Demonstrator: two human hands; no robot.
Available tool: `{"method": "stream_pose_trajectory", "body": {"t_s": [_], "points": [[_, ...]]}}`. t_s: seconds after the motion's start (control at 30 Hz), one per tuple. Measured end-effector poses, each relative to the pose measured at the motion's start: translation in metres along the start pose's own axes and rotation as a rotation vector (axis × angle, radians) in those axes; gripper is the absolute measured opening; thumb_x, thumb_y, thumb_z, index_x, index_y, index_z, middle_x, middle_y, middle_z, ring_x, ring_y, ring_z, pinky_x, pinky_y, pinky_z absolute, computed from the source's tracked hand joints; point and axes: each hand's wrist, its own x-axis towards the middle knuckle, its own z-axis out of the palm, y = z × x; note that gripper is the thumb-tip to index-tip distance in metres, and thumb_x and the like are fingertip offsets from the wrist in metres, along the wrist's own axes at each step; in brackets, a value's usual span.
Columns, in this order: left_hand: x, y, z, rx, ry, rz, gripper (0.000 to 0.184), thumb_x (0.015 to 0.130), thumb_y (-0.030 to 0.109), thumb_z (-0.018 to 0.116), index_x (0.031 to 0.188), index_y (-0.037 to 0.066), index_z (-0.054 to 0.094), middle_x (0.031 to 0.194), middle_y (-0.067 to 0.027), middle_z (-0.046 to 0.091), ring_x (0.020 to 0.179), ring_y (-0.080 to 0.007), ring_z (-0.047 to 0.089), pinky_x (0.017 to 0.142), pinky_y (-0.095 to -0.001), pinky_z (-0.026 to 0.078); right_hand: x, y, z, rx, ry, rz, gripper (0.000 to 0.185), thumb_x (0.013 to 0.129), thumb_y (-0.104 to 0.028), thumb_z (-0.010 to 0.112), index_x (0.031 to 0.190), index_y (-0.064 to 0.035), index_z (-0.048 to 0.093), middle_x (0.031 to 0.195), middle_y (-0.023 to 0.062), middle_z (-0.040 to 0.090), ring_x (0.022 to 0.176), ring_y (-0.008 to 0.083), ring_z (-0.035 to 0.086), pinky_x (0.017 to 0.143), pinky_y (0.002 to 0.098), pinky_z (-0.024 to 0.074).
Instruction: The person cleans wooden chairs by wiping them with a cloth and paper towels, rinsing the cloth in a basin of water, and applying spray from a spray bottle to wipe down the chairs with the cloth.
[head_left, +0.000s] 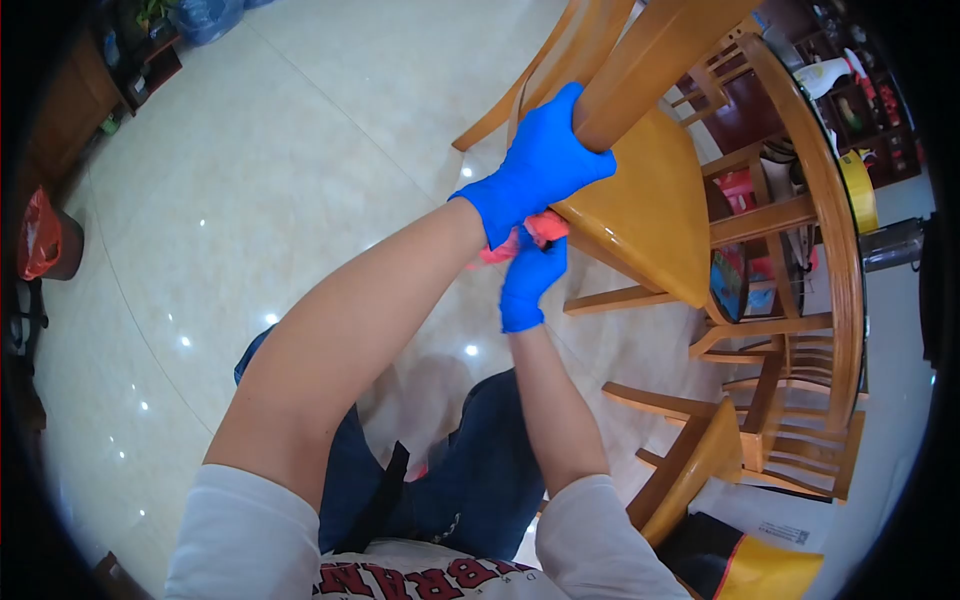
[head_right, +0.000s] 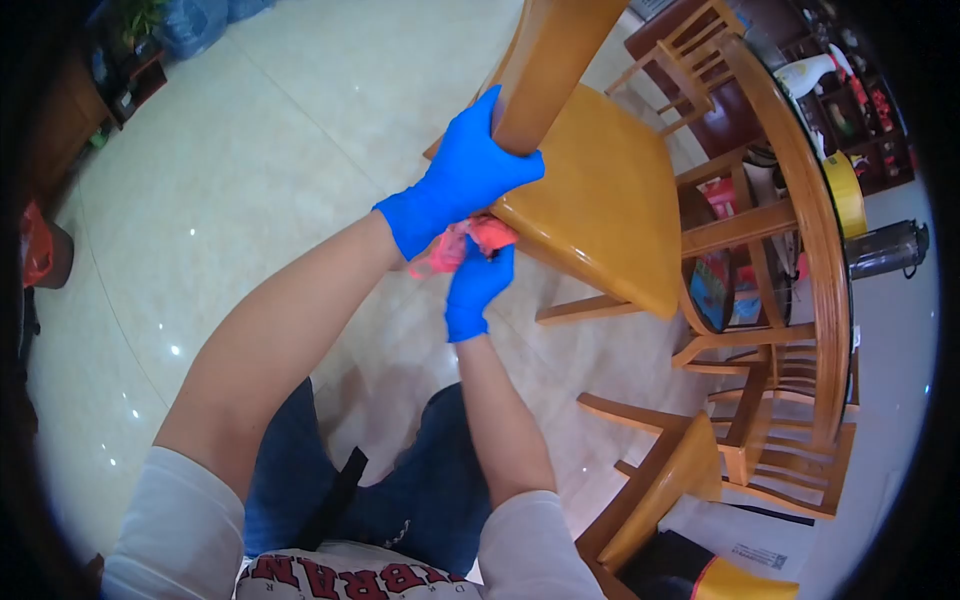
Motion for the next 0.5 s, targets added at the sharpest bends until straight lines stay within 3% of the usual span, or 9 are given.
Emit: {"method": "stream_pose_trajectory", "body": {"t_s": [0.03, 0.07, 0.17, 0.27, 0.33, 0.4, 0.43, 0.47, 0.5], "points": [[0.000, 0.002, -0.003, -0.009, -0.005, 0.008, 0.048, 0.064, 0.016, 0.069, 0.105, 0.000, 0.051, 0.086, -0.0099, 0.061, 0.078, -0.0166, 0.058, 0.068, -0.0328, 0.047, 0.007, -0.013, -0.013, -0.279, -0.065, -0.131, 0.012, 0.081, 0.002, 0.057, 0.091, -0.0039, 0.056, 0.092, 0.0020, 0.057, 0.084, 0.0102, 0.050, 0.074, 0.0257, 0.0424], [0.002, -0.001, -0.005, -0.010, 0.011, 0.008, 0.048, 0.064, 0.016, 0.069, 0.105, 0.000, 0.051, 0.086, -0.0099, 0.061, 0.078, -0.0166, 0.058, 0.068, -0.0328, 0.047, 0.019, -0.021, -0.035, -0.326, 0.031, -0.167, 0.008, 0.083, 0.000, 0.055, 0.091, -0.0019, 0.056, 0.085, 0.0042, 0.058, 0.077, 0.0125, 0.055, 0.067, 0.0273, 0.0462], [0.002, -0.007, -0.004, -0.057, -0.002, 0.056, 0.047, 0.065, 0.016, 0.069, 0.106, 0.000, 0.051, 0.086, -0.0101, 0.061, 0.078, -0.0170, 0.058, 0.069, -0.0329, 0.048, 0.056, -0.045, -0.098, -0.196, 0.178, 0.027, 0.007, 0.086, -0.005, 0.052, 0.092, -0.0023, 0.055, 0.068, 0.0048, 0.057, 0.054, 0.0143, 0.055, 0.044, 0.0273, 0.0442], [-0.001, -0.002, -0.009, -0.025, -0.030, 0.016, 0.049, 0.066, 0.016, 0.069, 0.108, 0.000, 0.050, 0.089, -0.0107, 0.062, 0.079, -0.0176, 0.059, 0.071, -0.0327, 0.048, 0.073, -0.048, -0.116, -0.075, 0.218, 0.073, 0.003, 0.088, -0.009, 0.051, 0.088, -0.0062, 0.051, 0.082, 0.0033, 0.056, 0.069, 0.0134, 0.052, 0.054, 0.0269, 0.0423], [0.001, -0.004, -0.008, -0.027, -0.038, 0.037, 0.051, 0.066, 0.018, 0.069, 0.110, -0.001, 0.049, 0.092, -0.0117, 0.062, 0.084, -0.0183, 0.059, 0.073, -0.0321, 0.048, 0.080, -0.021, -0.072, 0.078, 0.421, -0.268, 0.006, 0.091, -0.013, 0.046, 0.089, -0.0075, 0.048, 0.083, 0.0037, 0.053, 0.065, 0.0129, 0.050, 0.050, 0.0267, 0.0391], [0.006, -0.008, -0.007, -0.059, -0.061, 0.030, 0.057, 0.066, 0.019, 0.070, 0.113, -0.003, 0.047, 0.095, -0.0128, 0.061, 0.087, -0.0186, 0.058, 0.076, -0.0318, 0.048, 0.045, -0.001, 0.002, 0.251, 0.506, -0.137, 0.006, 0.093, -0.014, 0.041, 0.093, -0.0097, 0.045, 0.084, 0.0042, 0.049, 0.068, 0.0120, 0.049, 0.053, 0.0256, 0.0396], [0.005, -0.009, -0.004, -0.098, -0.071, 0.003, 0.062, 0.066, 0.020, 0.072, 0.117, -0.004, 0.045, 0.098, -0.0139, 0.061, 0.091, -0.0188, 0.058, 0.078, -0.0316, 0.047, 0.019, 0.005, 0.028, 0.054, 0.321, -0.039, 0.004, 0.093, -0.013, 0.040, 0.094, -0.0104, 0.043, 0.085, 0.0035, 0.048, 0.072, 0.0116, 0.048, 0.056, 0.0231, 0.0407], [0.005, -0.005, -0.003, -0.106, -0.092, 0.006, 0.062, 0.066, 0.020, 0.072, 0.117, -0.004, 0.045, 0.098, -0.0139, 0.061, 0.091, -0.0188, 0.058, 0.078, -0.0316, 0.047, 0.000, 0.004, 0.054, 0.457, 0.241, -0.041, 0.002, 0.092, -0.011, 0.041, 0.094, -0.0102, 0.041, 0.085, 0.0036, 0.047, 0.071, 0.0114, 0.049, 0.056, 0.0226, 0.0416], [0.003, 0.002, -0.005, -0.066, -0.052, 0.003, 0.054, 0.066, 0.019, 0.070, 0.109, -0.002, 0.047, 0.094, -0.0159, 0.062, 0.087, -0.0248, 0.060, 0.076, -0.0337, 0.048, -0.010, 0.003, 0.068, 0.856, 0.143, -0.041, 0.003, 0.092, -0.009, 0.041, 0.094, -0.0100, 0.040, 0.085, 0.0038, 0.046, 0.070, 0.0113, 0.049, 0.056, 0.0222, 0.0425]]}}
